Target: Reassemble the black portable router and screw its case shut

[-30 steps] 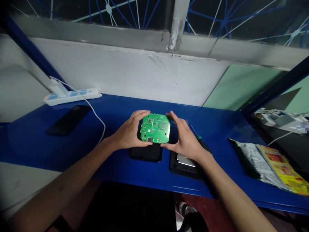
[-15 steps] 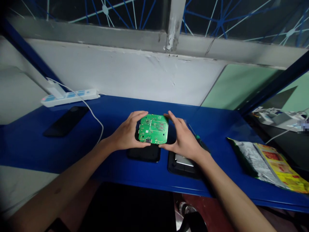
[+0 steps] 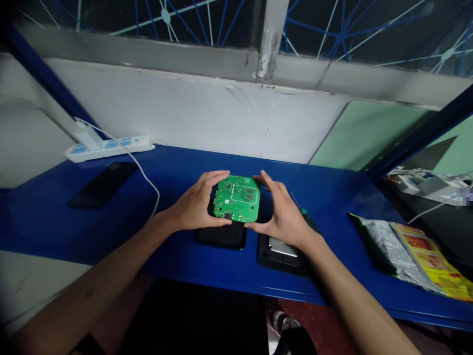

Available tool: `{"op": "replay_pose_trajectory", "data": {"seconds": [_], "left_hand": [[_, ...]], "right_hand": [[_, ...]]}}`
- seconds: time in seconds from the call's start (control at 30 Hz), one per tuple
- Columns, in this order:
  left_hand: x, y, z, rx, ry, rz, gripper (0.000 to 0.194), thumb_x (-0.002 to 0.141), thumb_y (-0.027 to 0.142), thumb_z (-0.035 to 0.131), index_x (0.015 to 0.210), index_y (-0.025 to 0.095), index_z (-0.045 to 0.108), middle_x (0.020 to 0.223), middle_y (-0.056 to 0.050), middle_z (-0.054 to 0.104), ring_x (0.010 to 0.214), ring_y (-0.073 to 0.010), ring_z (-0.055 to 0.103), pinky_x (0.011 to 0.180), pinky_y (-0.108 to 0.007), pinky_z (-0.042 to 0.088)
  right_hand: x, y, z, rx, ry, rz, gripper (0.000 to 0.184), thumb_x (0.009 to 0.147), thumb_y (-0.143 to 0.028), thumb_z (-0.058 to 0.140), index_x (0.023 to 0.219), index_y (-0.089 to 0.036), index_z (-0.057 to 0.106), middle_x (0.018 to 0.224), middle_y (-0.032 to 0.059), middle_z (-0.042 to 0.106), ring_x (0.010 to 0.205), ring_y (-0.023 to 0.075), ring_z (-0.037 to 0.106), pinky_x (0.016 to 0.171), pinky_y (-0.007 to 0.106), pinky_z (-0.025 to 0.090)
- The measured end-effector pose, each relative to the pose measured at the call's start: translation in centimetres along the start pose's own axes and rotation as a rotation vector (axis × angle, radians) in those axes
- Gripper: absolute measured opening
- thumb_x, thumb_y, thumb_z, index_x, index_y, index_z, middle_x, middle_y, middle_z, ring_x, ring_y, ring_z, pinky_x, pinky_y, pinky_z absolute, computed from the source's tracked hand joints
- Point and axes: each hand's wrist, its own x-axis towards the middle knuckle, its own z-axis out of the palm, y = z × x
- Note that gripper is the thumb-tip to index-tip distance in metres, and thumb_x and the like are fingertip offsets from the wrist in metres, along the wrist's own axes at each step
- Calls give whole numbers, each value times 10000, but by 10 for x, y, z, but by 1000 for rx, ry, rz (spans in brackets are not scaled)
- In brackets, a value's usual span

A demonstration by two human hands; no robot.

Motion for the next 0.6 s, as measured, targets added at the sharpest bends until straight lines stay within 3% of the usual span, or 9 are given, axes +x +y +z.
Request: {"op": "replay_pose_trajectory", "data": {"seconds": [0.23, 0.6], "left_hand": [[1, -1, -3, 28, -5, 24, 1160, 684, 439, 905, 1573, 239, 188, 1479, -211, 461, 1340, -432, 469, 1069, -655, 448], [2, 8, -1, 129, -82, 53, 1253, 711, 520, 859, 1634, 269, 50, 1593, -154, 400, 1398, -461, 398, 1166, -663, 294]], "right_hand": [[1, -10, -1, -19, 16, -28, 1216, 730, -515, 842, 1634, -297, 59, 1534, 153, 479, 1366, 387, 507, 1091, 639, 497], [2, -21, 1, -93, 19, -96, 1190, 751, -517, 821, 1633, -324, 45, 1534, 155, 486, 1321, 413, 538, 1037, 667, 523]]}}
